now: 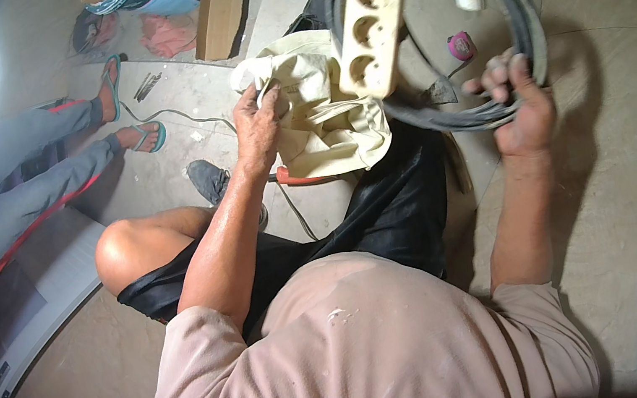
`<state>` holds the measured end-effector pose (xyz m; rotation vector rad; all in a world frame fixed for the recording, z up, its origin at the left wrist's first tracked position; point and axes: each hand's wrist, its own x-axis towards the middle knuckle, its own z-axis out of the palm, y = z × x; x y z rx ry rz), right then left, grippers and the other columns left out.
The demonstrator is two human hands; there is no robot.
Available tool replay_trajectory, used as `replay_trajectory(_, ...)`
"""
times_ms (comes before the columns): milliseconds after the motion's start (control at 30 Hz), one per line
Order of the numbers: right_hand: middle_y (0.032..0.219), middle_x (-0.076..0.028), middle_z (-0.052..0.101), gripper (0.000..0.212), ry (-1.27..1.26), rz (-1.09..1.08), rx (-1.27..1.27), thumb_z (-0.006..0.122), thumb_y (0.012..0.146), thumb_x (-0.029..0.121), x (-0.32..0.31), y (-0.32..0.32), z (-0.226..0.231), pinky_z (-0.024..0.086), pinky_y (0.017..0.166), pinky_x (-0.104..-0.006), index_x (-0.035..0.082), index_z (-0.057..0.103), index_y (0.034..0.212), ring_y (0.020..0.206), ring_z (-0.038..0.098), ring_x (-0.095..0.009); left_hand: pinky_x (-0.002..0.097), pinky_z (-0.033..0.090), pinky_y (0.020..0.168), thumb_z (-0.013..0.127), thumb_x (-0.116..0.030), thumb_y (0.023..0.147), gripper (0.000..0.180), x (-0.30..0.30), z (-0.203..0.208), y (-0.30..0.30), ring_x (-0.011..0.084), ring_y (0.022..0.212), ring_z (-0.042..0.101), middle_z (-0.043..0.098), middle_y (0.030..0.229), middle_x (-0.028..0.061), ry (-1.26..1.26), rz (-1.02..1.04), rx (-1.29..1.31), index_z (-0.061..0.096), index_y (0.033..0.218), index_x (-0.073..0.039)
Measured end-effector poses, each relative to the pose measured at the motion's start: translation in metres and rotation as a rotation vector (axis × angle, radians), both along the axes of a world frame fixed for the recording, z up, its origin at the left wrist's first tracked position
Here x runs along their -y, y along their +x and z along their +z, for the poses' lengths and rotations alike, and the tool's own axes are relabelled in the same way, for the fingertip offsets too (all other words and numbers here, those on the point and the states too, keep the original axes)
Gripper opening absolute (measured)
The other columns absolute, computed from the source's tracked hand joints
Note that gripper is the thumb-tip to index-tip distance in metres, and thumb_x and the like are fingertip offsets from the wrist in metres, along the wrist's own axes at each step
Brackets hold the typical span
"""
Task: The person uses a power drill to make a hole in a tiled wall, then clears tools and components from a bag on the floor while sitting.
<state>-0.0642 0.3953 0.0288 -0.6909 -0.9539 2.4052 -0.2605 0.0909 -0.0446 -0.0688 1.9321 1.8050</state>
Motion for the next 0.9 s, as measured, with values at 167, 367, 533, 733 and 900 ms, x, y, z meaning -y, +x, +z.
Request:
replay_trajectory(167,0.075,-0.004,0.055,0.015,0.062,0.221,0.369,0.066,0.095,0.014,0.066,-0.019,-0.043,0.054,0.051,-0.0363,0.002,0.060,0.100,0.056,0.052,-0.012,0.0288,0.055,0.076,0.065,-0.014,0.097,0.026,0.006,0.005,-0.006,0.0150,0.088,0.067,0.071,0.104,0.0083,0.120,0.070,0.133,0.068,0.118,0.002)
replay_trajectory(367,0.076,-0.017,0.064,0.024,0.814,0.676,0.521,0.069,0.091,0.017,0.113,-0.033,-0.049,0.052,0.063,-0.0416,-0.002,0.061,0.103,0.066,0.066,-0.027,0.0281,0.052,0.081,0.065,-0.014,0.097,0.027,0.013,0.041,-0.012,0.0117,0.090,0.063,0.071,0.104,0.0062,-0.105,-0.277,-0.036,0.068,0.118,0.002)
replay_trajectory(533,0.098,-0.016,0.071,0.022,1.122,0.576,0.413,0.060,0.096,0.019,0.114,-0.090,-0.047,0.053,0.071,-0.0420,0.004,0.064,0.111,0.080,0.068,-0.029,0.0274,0.052,0.078,0.067,-0.010,0.095,0.034,-0.009,0.091,0.021,0.0085,0.084,0.061,0.074,0.095,0.0056,-0.109,-0.687,-0.362,0.066,0.128,-0.003)
replay_trajectory(733,0.105,-0.007,0.073,0.028,-0.194,0.310,0.357,0.053,0.100,0.027,0.062,-0.107,-0.071,0.055,0.075,-0.0368,0.010,0.068,0.116,0.092,0.069,-0.021,0.0358,0.052,0.073,0.073,-0.020,0.090,0.028,0.006,0.123,0.052,0.0205,0.077,0.067,0.072,0.083,0.0140,-0.824,-0.688,-0.249,0.068,0.111,-0.002)
replay_trajectory(900,0.124,-0.008,0.067,0.040,-0.093,0.298,0.081,0.054,0.100,0.035,0.047,-0.115,-0.068,0.053,0.089,-0.0433,0.008,0.065,0.128,0.112,0.063,-0.022,0.0297,0.052,0.080,0.073,-0.016,0.092,0.031,-0.016,0.126,0.063,0.0164,0.094,0.065,0.071,0.105,0.0079,-0.039,-0.467,0.429,0.066,0.117,0.001)
